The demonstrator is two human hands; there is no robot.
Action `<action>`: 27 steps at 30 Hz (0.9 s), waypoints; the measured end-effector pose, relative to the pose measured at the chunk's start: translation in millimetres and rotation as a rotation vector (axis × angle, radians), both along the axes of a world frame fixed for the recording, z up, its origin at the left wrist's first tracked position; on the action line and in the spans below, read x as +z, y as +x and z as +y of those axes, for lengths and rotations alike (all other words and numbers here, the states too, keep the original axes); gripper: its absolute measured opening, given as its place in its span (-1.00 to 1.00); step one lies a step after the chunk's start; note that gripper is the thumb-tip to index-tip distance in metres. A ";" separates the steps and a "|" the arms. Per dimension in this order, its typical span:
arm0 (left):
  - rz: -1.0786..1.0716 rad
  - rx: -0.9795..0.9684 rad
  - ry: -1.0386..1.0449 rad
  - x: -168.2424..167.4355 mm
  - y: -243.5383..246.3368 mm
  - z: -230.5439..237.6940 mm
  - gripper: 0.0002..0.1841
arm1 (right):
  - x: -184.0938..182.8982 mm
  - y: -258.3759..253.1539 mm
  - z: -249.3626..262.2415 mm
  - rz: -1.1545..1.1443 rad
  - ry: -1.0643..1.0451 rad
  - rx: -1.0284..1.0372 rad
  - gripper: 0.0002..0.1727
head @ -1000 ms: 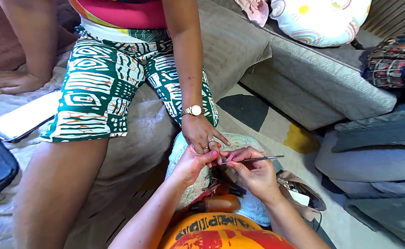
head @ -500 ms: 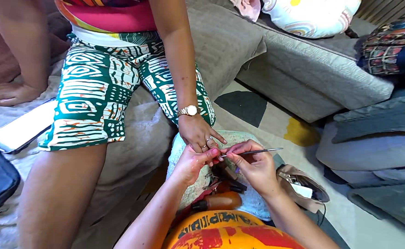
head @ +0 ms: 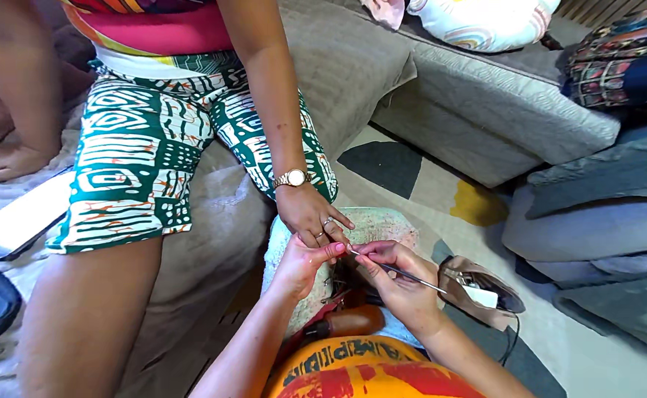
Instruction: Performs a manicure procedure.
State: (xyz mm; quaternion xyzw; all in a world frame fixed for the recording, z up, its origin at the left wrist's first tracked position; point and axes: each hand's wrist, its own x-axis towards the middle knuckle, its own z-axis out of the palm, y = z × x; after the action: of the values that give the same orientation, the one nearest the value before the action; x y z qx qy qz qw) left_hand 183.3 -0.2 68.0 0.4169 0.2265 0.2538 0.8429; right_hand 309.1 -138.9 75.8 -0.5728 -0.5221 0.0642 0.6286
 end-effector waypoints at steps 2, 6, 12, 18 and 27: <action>0.005 0.007 0.003 -0.6 0.8 -0.4 -0.74 | -1.6 -0.2 0.3 -0.045 0.003 -0.013 -0.87; -0.011 0.009 0.011 -2.2 2.4 -0.1 -0.76 | -4.5 0.3 2.1 -0.069 0.022 -0.022 -0.86; -0.032 0.006 0.015 -3.0 1.8 -0.1 -0.78 | -5.6 0.8 6.8 0.199 0.030 -0.001 -0.87; -0.046 0.009 0.016 -3.4 2.5 -0.1 -0.79 | -3.5 -1.3 4.4 0.232 0.023 0.015 -0.88; -0.034 0.009 0.021 -4.2 2.4 -0.8 -0.80 | -1.9 -1.1 7.0 0.348 0.002 -0.014 -0.85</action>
State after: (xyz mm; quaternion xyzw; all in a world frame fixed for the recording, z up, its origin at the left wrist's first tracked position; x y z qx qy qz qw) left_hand 185.7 -1.0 63.8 0.4203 0.2116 0.2671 0.8409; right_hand 308.0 -131.9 73.9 -0.5559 -0.4016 0.1573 0.7106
